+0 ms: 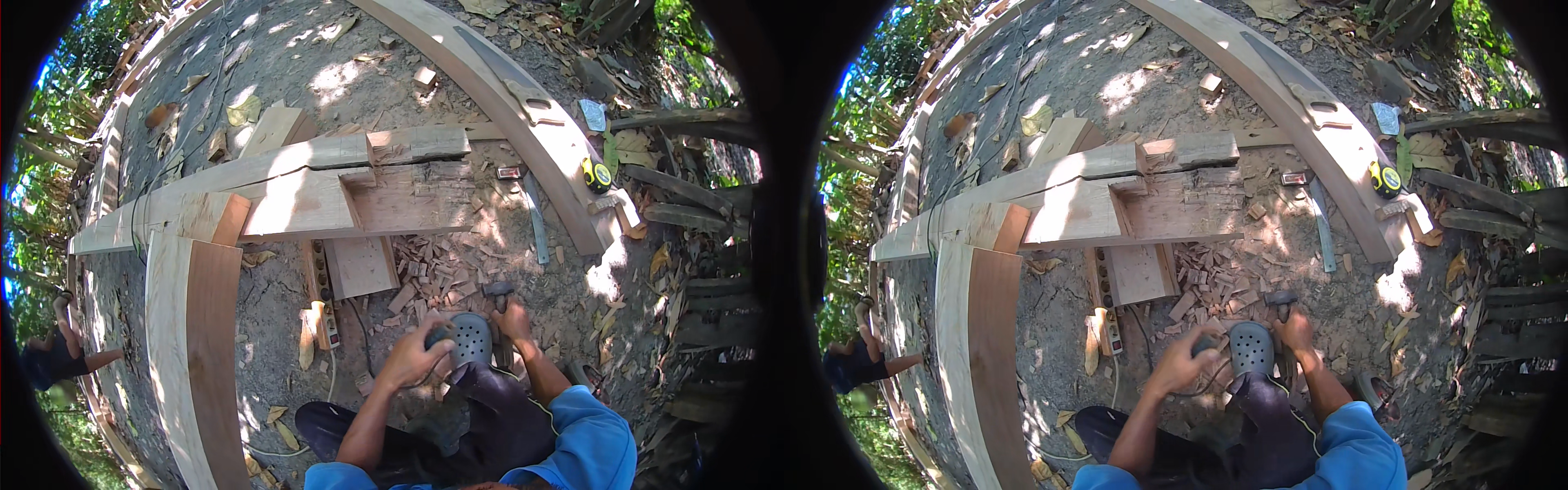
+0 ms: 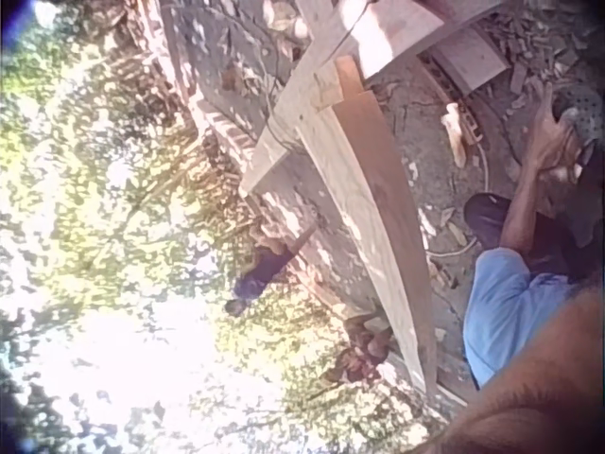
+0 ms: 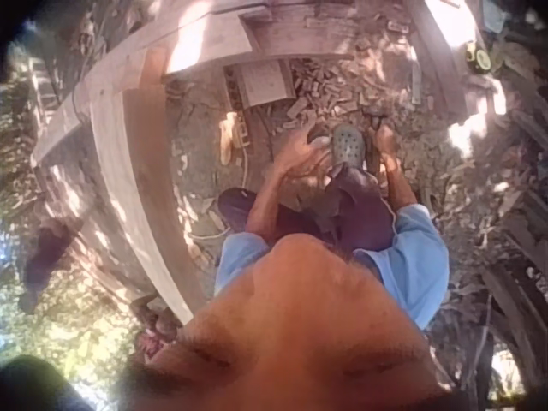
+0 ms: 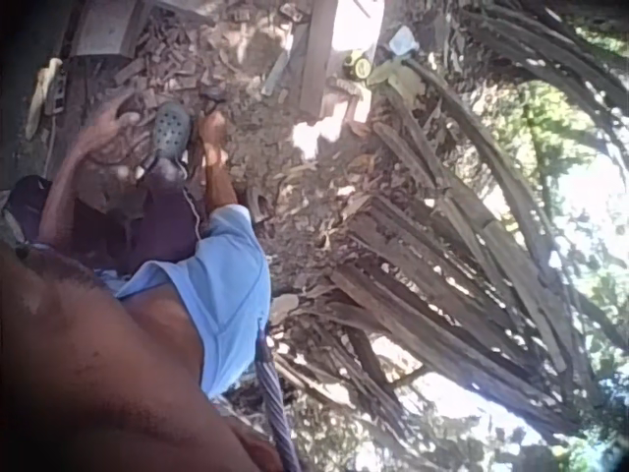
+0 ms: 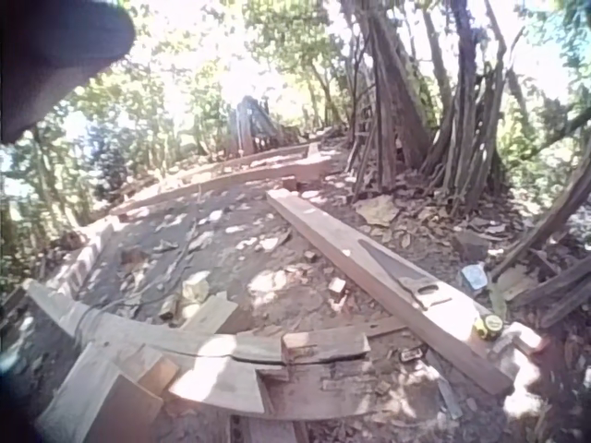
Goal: Chisel a joint into a large wooden beam using a chisel and a hammer.
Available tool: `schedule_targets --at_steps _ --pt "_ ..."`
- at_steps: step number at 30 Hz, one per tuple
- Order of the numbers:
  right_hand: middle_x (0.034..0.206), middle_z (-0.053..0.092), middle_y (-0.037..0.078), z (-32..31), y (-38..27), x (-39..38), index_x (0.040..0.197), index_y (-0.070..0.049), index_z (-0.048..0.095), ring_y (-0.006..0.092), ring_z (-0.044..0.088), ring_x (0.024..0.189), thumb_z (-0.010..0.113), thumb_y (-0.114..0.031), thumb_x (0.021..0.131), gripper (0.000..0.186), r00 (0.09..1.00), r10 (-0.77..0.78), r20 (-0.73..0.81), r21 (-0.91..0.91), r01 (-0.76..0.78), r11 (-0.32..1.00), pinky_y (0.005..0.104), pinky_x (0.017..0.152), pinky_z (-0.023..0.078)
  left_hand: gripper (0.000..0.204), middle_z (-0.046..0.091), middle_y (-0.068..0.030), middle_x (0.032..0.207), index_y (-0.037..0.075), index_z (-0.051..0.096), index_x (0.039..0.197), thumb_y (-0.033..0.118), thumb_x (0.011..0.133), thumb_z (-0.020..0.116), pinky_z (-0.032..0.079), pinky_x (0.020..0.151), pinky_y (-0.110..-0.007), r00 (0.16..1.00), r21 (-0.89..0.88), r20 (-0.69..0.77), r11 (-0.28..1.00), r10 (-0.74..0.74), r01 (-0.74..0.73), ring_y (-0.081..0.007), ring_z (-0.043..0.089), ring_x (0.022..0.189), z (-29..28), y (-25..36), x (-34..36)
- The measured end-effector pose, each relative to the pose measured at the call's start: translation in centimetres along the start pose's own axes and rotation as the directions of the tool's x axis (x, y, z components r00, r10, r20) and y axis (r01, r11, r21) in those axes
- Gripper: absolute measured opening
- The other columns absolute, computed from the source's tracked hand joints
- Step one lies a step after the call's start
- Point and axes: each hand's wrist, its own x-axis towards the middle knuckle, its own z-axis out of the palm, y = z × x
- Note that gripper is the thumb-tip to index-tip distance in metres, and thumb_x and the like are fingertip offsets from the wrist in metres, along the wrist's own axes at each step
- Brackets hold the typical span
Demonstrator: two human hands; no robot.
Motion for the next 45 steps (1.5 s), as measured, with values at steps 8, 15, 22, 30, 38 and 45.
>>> schedule_targets --at_steps 8,15,22,30,38,45 --pt "0.100 0.066 0.031 -3.7 2.0 1.2 0.115 0.002 0.057 0.0483 0.063 0.100 0.066 -0.036 0.083 0.050 0.982 0.153 0.114 0.173 -0.171 0.970 0.0535 0.083 0.050 0.052 0.061 -0.0085 0.090 0.002 0.052 0.122 0.039 0.088 0.062 0.049 0.056 -0.026 0.962 -0.561 -0.265 0.801 0.066 -0.210 -0.0134 0.060 0.070 -8.6 8.2 1.3" --pt "0.097 0.066 0.034 -8.0 5.5 1.4 0.116 0.005 0.054 0.0502 0.064 0.096 0.056 -0.046 0.092 0.056 0.950 0.219 0.221 -0.136 -0.193 0.972 0.0549 0.087 0.050 0.054 0.061 -0.0115 0.085 0.007 0.039 0.117 0.033 0.086 0.074 0.052 0.059 -0.029 0.701 -0.265 -0.594 0.727 0.395 -0.634 -0.0145 0.060 0.069 -12.7 12.4 4.5" --pt "0.104 0.066 0.032 -7.5 7.0 4.0 0.118 0.005 0.053 0.0464 0.064 0.103 0.055 -0.046 0.093 0.056 0.896 0.220 0.385 -0.266 -0.120 0.957 0.0514 0.092 0.050 0.048 0.057 -0.0095 0.088 0.002 0.048 0.123 0.034 0.092 0.066 0.052 0.074 -0.035 0.647 -0.351 -0.634 0.587 0.425 -0.729 -0.0178 0.058 0.081 -13.0 16.4 10.4" --pt "0.113 0.063 0.033 -9.8 4.7 4.4 0.121 0.003 0.053 0.0470 0.061 0.109 0.056 -0.045 0.093 0.056 0.849 0.312 0.426 -0.274 -0.208 0.939 0.0521 0.094 0.048 0.048 0.058 -0.0090 0.084 0.001 0.049 0.120 0.035 0.092 0.068 0.051 0.072 -0.035 0.532 -0.142 -0.637 0.593 0.558 -0.793 -0.0170 0.058 0.075 -15.2 19.2 15.5" --pt "0.105 0.065 0.033 -11.1 3.2 4.9 0.120 0.004 0.052 0.0482 0.063 0.102 0.056 -0.044 0.094 0.055 0.829 0.301 0.471 -0.294 -0.175 0.940 0.0536 0.089 0.049 0.056 0.052 -0.0050 0.074 0.004 0.052 0.109 0.055 0.090 0.064 0.045 0.060 -0.033 0.544 -0.182 -0.652 0.588 0.528 -0.788 -0.0149 0.050 0.061 -19.7 19.9 15.0" --pt "0.109 0.065 0.032 -11.3 2.4 4.9 0.118 0.006 0.054 0.0462 0.063 0.105 0.055 -0.041 0.095 0.052 0.841 0.300 0.450 -0.315 -0.165 0.935 0.0532 0.089 0.049 0.056 0.047 -0.0014 0.069 0.008 0.048 0.096 0.062 0.090 0.059 0.041 0.058 -0.031 0.509 -0.141 -0.639 0.562 0.577 -0.815 -0.0124 0.045 0.059 -23.7 22.6 11.8"
